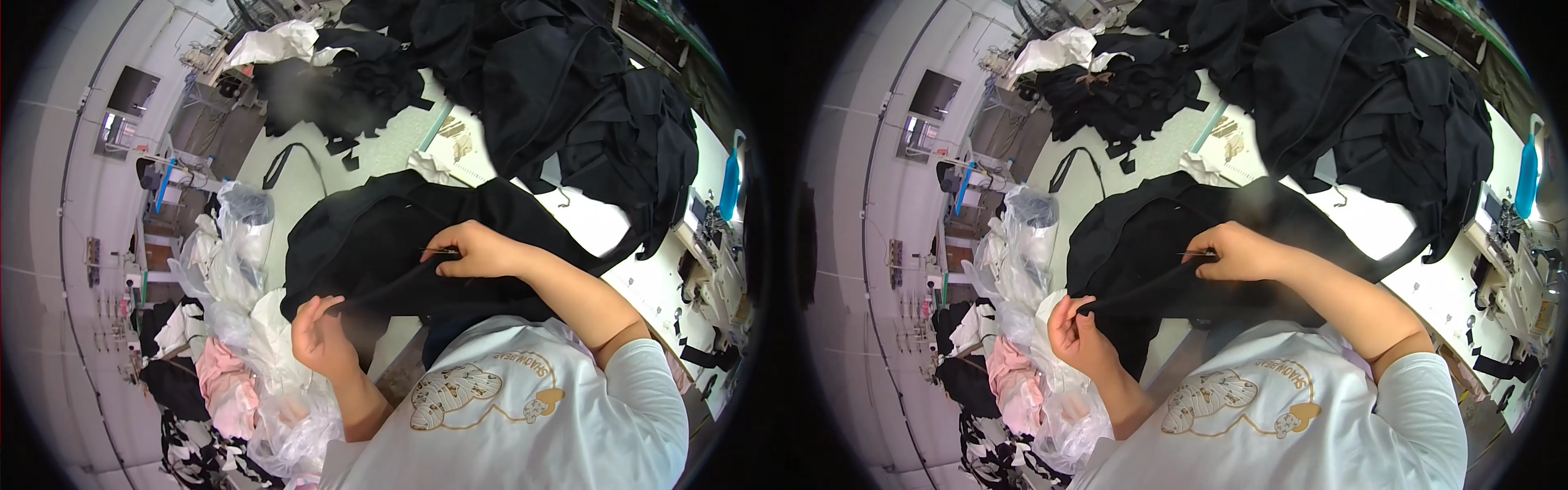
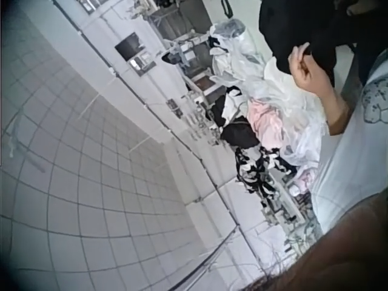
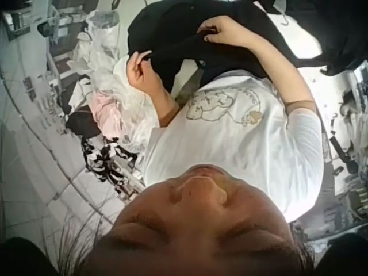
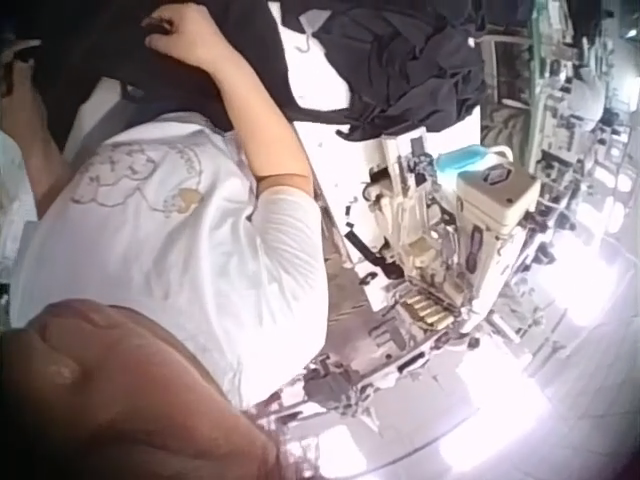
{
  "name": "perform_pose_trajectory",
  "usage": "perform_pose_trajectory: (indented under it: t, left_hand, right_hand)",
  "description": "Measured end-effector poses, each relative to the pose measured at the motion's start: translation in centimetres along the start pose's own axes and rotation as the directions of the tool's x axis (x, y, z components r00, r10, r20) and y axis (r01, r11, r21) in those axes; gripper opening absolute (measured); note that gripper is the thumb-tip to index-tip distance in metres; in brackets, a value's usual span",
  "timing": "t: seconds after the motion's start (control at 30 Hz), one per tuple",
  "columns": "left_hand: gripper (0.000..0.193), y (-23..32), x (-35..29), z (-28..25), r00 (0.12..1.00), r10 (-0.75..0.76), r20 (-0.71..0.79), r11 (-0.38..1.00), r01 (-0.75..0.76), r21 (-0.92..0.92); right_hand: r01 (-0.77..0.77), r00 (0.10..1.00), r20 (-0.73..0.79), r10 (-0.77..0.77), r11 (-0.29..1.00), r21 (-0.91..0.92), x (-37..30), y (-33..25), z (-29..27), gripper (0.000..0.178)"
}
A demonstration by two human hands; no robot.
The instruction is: Trim excess fabric or threads from black garment pieces using small hand snips.
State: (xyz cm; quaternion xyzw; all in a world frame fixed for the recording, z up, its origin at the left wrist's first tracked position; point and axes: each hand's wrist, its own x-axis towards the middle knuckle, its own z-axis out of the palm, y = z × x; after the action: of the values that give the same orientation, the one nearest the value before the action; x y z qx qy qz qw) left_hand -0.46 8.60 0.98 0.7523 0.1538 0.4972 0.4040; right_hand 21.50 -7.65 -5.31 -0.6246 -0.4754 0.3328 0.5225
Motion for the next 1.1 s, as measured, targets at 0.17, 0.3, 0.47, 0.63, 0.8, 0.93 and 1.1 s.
perform_pose_trajectory:
  t: [0.17,0.3,0.47,0.63,0.8,0.93,1.1]
  left_hand:
    - [0.032,-0.2,-0.2,-4.2,0.975,-0.085,-0.204,0.990,0.060,-0.126]
    - [0.030,-0.7,-0.6,-6.0,0.965,-0.122,-0.232,0.983,0.084,-0.166]
    - [0.032,0.8,1.8,-3.7,0.992,-0.121,0.040,0.839,0.081,0.538]
    - [0.061,5.2,3.0,6.7,0.935,-0.003,0.354,1.000,0.012,-0.025]
    - [0.024,4.5,4.4,7.4,0.931,-0.107,0.348,0.983,0.152,-0.107]
    - [0.019,5.2,5.0,5.6,0.915,-0.308,0.260,0.919,0.357,-0.170]
    - [0.018,4.9,5.8,2.3,0.927,-0.368,0.074,0.890,0.374,-0.259]
  right_hand:
    - [-0.037,0.934,-0.339,-0.116,0.910,-0.413,-1.0,-1.3,-3.2,0.020]
    - [-0.086,0.870,-0.437,-0.229,0.802,-0.591,-1.3,-4.5,-5.4,0.020]
    - [0.120,0.854,-0.369,-0.367,0.829,-0.546,0.1,-10.4,-5.4,0.021]
    - [0.274,0.867,-0.195,-0.460,0.764,-0.584,2.2,-14.3,-1.8,0.020]
    - [0.238,0.917,-0.197,-0.347,0.871,-0.429,1.9,-14.3,-3.3,0.018]
    - [0.099,0.991,-0.068,-0.111,0.981,-0.166,0.8,-12.6,-5.2,0.017]
    - [0.023,0.997,-0.069,-0.022,1.000,0.013,-1.0,-10.3,-7.3,0.015]
